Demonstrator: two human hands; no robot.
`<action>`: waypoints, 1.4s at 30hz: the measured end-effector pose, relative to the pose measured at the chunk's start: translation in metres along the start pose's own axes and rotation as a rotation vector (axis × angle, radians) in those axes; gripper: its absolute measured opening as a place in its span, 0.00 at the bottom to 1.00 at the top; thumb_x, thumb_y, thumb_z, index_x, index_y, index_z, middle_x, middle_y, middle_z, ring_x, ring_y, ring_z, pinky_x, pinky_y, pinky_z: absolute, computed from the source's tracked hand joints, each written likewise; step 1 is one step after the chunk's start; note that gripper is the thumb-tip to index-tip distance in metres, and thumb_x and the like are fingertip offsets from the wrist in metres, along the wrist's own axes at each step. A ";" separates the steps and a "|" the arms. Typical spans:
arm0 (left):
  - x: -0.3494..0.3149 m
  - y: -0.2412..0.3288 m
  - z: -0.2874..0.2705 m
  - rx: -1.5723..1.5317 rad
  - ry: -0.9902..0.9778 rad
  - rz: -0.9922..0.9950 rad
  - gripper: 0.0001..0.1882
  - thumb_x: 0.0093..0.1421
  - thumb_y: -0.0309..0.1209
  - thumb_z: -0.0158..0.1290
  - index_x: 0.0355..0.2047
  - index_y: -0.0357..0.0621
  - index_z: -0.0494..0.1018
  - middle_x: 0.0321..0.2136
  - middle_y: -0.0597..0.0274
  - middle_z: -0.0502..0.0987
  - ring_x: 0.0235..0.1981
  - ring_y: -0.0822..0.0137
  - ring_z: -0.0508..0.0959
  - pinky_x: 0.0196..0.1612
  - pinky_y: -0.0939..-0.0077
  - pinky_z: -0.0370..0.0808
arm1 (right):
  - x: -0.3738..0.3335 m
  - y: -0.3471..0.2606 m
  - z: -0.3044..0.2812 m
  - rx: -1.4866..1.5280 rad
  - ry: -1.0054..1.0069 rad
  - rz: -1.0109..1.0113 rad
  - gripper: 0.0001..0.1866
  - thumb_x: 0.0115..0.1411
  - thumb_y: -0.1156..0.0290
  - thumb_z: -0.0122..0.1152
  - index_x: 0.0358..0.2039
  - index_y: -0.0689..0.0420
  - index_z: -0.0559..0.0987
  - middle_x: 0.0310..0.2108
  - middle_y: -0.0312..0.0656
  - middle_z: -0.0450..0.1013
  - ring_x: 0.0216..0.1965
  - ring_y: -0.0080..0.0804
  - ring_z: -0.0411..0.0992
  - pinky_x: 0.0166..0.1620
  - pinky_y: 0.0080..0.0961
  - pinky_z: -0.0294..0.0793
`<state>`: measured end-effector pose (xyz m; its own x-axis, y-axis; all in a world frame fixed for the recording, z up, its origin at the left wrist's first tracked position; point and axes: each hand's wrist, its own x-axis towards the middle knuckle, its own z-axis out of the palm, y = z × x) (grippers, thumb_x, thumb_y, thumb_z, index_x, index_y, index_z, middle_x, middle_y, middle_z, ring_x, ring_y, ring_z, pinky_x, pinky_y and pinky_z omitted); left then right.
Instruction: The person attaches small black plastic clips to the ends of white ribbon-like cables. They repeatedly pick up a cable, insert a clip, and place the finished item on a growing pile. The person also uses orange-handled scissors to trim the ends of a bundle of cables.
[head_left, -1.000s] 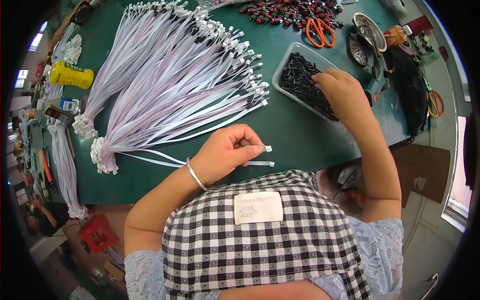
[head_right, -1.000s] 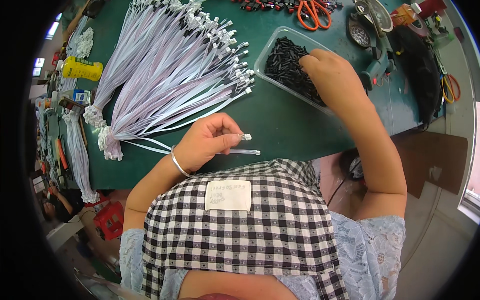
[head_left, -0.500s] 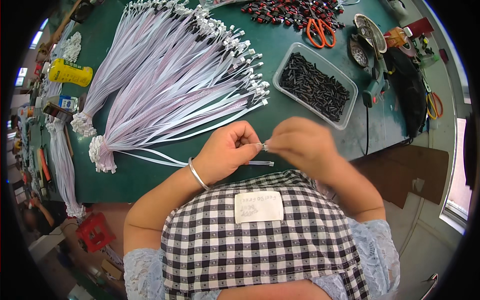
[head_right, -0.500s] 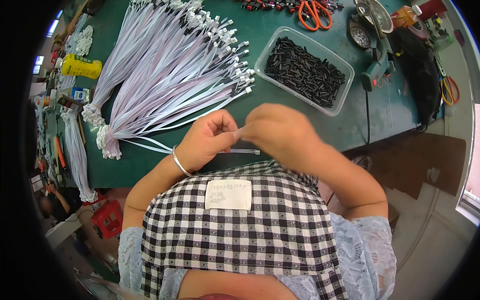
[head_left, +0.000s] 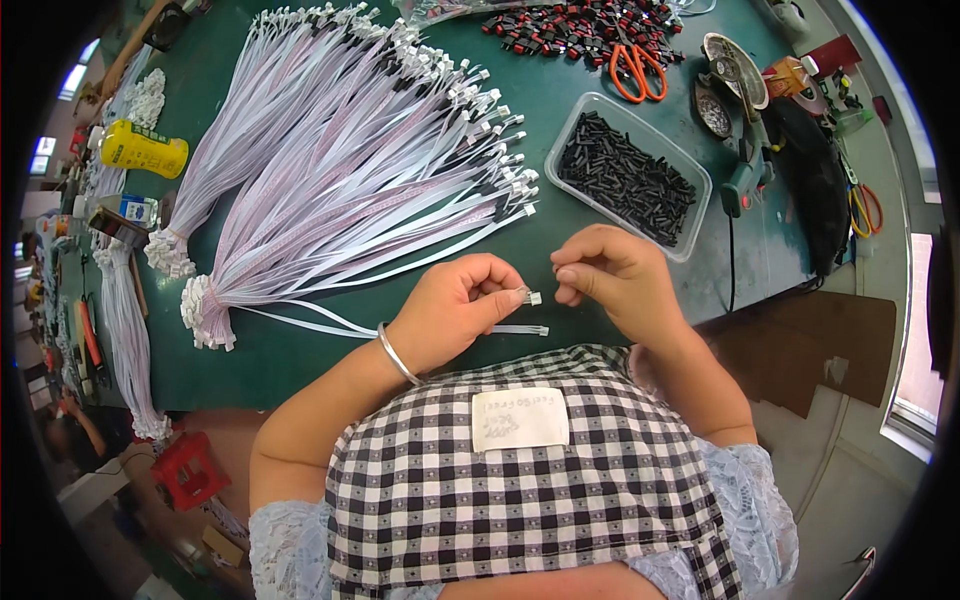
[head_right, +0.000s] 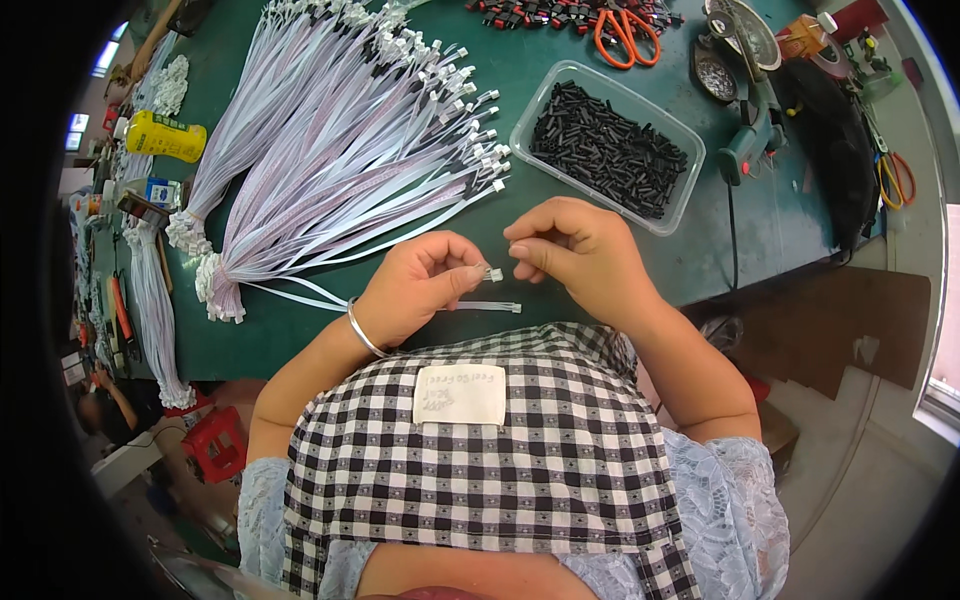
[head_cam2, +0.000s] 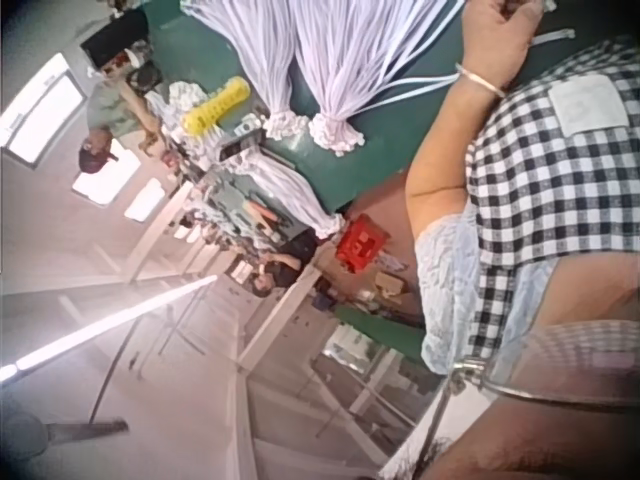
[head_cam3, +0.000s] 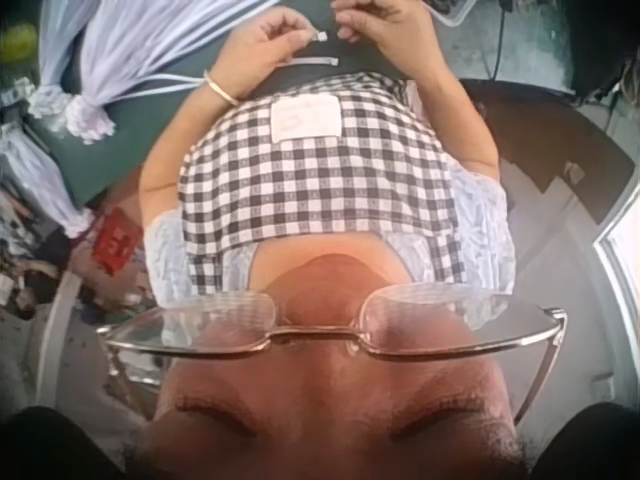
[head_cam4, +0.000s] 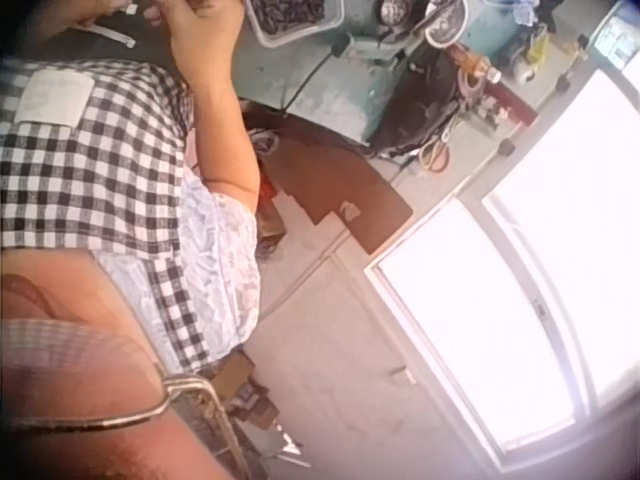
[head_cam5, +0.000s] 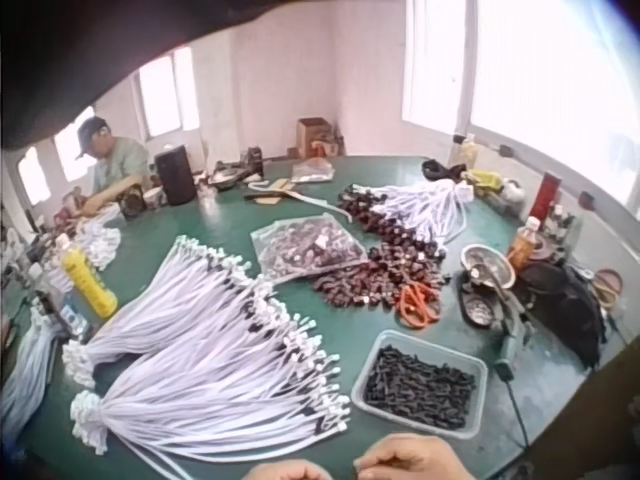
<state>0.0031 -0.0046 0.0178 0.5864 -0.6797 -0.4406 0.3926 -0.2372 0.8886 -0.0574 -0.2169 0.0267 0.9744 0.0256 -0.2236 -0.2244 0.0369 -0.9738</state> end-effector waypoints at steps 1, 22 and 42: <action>0.001 -0.001 0.000 -0.001 -0.004 -0.009 0.06 0.60 0.29 0.56 0.34 0.40 0.73 0.26 0.71 0.73 0.24 0.82 0.69 0.27 0.88 0.67 | -0.001 0.001 0.002 0.118 0.032 0.091 0.06 0.56 0.79 0.62 0.35 0.63 0.77 0.30 0.37 0.75 0.27 0.20 0.74 0.30 0.15 0.74; 0.003 -0.006 0.003 -0.036 0.030 0.040 0.06 0.60 0.28 0.54 0.36 0.40 0.72 0.27 0.71 0.72 0.24 0.83 0.68 0.26 0.88 0.67 | 0.000 0.026 0.034 -0.244 0.256 -0.329 0.05 0.52 0.78 0.67 0.28 0.60 0.78 0.26 0.38 0.76 0.27 0.23 0.74 0.29 0.18 0.72; 0.001 -0.017 -0.001 -0.168 0.070 0.106 0.06 0.59 0.24 0.55 0.34 0.41 0.69 0.25 0.72 0.71 0.22 0.83 0.68 0.25 0.89 0.66 | 0.005 0.023 0.037 -0.283 0.268 -0.299 0.07 0.50 0.79 0.65 0.32 0.58 0.80 0.29 0.42 0.76 0.30 0.34 0.75 0.33 0.24 0.74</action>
<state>-0.0027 -0.0007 0.0028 0.6763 -0.6432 -0.3591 0.4357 -0.0438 0.8990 -0.0582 -0.1791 0.0050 0.9738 -0.2038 0.1004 0.0426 -0.2705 -0.9618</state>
